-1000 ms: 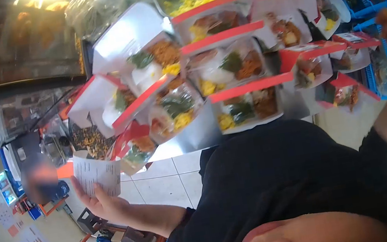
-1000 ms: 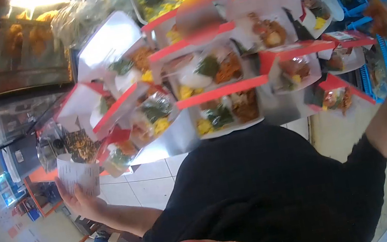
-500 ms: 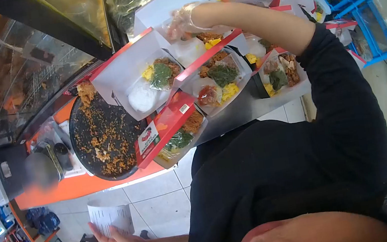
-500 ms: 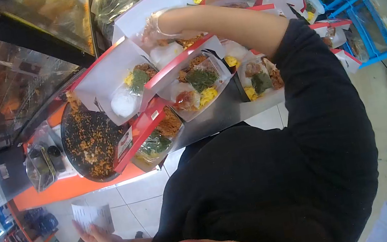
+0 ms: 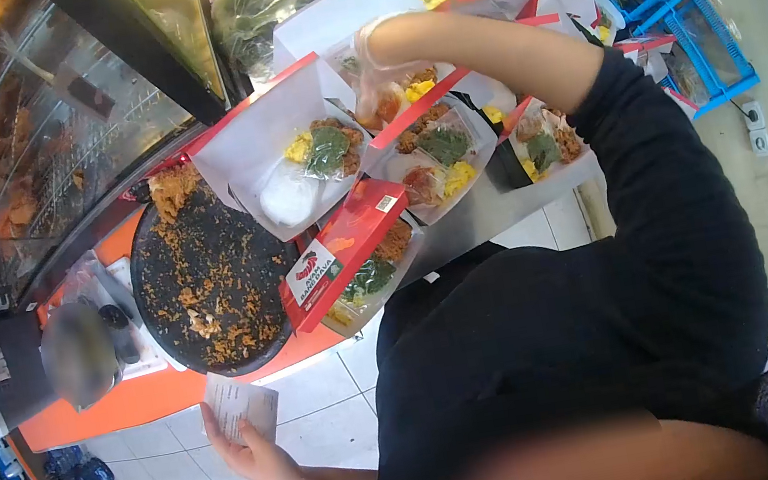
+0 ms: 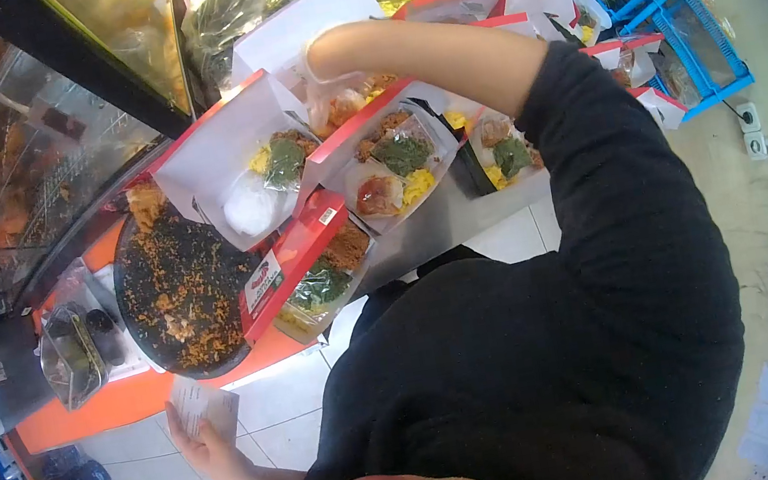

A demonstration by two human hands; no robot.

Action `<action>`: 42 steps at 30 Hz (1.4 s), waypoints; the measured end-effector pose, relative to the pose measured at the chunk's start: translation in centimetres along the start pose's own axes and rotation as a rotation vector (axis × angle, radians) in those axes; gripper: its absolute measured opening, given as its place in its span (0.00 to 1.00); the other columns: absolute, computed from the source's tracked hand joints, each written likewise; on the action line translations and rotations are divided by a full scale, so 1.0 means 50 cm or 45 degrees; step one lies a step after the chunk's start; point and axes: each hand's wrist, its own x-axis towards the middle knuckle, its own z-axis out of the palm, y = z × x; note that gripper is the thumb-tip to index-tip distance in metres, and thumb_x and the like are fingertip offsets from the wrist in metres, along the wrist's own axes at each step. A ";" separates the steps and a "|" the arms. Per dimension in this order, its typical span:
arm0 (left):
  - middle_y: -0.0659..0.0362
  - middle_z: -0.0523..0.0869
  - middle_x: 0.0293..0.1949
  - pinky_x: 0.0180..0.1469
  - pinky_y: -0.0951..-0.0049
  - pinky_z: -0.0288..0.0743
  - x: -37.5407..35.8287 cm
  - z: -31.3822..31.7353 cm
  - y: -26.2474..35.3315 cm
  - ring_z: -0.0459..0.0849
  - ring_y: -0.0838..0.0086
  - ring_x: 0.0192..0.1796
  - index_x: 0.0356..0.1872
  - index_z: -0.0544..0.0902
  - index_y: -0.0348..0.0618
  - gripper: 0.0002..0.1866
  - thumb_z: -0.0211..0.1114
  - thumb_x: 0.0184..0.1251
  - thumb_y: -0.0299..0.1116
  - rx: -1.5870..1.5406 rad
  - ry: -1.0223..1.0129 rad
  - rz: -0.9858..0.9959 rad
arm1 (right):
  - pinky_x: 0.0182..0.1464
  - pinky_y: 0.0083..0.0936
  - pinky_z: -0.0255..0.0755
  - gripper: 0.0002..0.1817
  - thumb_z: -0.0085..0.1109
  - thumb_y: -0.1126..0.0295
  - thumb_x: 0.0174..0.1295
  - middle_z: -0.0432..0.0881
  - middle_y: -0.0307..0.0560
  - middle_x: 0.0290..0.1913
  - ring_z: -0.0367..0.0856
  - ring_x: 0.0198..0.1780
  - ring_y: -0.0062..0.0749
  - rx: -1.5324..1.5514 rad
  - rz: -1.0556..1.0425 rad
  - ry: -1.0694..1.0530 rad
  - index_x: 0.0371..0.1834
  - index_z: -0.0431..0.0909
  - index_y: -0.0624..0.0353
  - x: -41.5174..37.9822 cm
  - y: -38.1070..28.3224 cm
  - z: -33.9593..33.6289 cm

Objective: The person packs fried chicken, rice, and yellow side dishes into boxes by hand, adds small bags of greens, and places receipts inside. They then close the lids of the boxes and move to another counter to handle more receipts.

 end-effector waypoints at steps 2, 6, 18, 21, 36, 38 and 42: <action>0.48 0.69 0.55 0.55 0.67 0.65 0.004 0.002 -0.006 0.69 0.64 0.56 0.57 0.67 0.36 0.25 0.46 0.53 0.18 0.079 -0.034 0.058 | 0.34 0.31 0.73 0.24 0.68 0.50 0.34 0.82 0.46 0.32 0.78 0.30 0.33 -0.113 -0.256 -0.201 0.32 0.82 0.55 -0.017 -0.017 0.024; 0.48 0.70 0.54 0.54 0.67 0.65 0.007 0.011 -0.014 0.70 0.64 0.54 0.57 0.67 0.36 0.25 0.47 0.53 0.19 0.085 -0.069 0.132 | 0.35 0.29 0.72 0.19 0.62 0.55 0.44 0.81 0.42 0.32 0.77 0.32 0.32 -0.265 -0.420 0.099 0.37 0.79 0.53 0.159 0.014 0.111; 0.47 0.70 0.54 0.56 0.67 0.63 -0.022 0.007 -0.018 0.70 0.64 0.55 0.57 0.67 0.36 0.27 0.47 0.51 0.18 0.021 -0.061 0.042 | 0.30 0.31 0.72 0.15 0.59 0.63 0.45 0.80 0.49 0.29 0.78 0.28 0.37 0.136 -0.372 0.414 0.36 0.77 0.55 0.003 0.084 0.028; 0.47 0.69 0.55 0.57 0.66 0.62 -0.033 0.001 -0.020 0.69 0.63 0.56 0.57 0.67 0.36 0.27 0.47 0.50 0.18 0.053 -0.058 0.037 | 0.27 0.33 0.71 0.14 0.58 0.60 0.48 0.79 0.49 0.27 0.77 0.25 0.39 0.117 -0.377 0.555 0.36 0.77 0.54 0.005 0.085 0.023; 0.47 0.69 0.55 0.57 0.67 0.62 -0.052 0.003 -0.018 0.68 0.64 0.56 0.57 0.67 0.36 0.27 0.46 0.50 0.17 0.163 -0.046 -0.004 | 0.32 0.30 0.74 0.15 0.56 0.58 0.50 0.81 0.45 0.34 0.79 0.32 0.37 -0.312 -0.057 0.019 0.38 0.79 0.51 0.115 0.029 0.136; 0.48 0.69 0.55 0.57 0.67 0.62 -0.055 0.003 -0.023 0.68 0.64 0.56 0.57 0.67 0.36 0.27 0.46 0.50 0.17 0.099 -0.042 -0.026 | 0.32 0.28 0.74 0.15 0.55 0.57 0.50 0.81 0.47 0.33 0.79 0.31 0.38 -0.673 -0.154 -0.270 0.38 0.79 0.52 0.254 0.077 0.165; 0.48 0.69 0.55 0.57 0.67 0.62 -0.061 -0.016 -0.031 0.68 0.65 0.56 0.57 0.67 0.36 0.27 0.46 0.50 0.17 0.267 -0.015 0.027 | 0.27 0.24 0.69 0.10 0.56 0.64 0.48 0.78 0.42 0.24 0.75 0.26 0.29 0.535 -0.395 0.213 0.33 0.79 0.54 0.009 0.105 0.034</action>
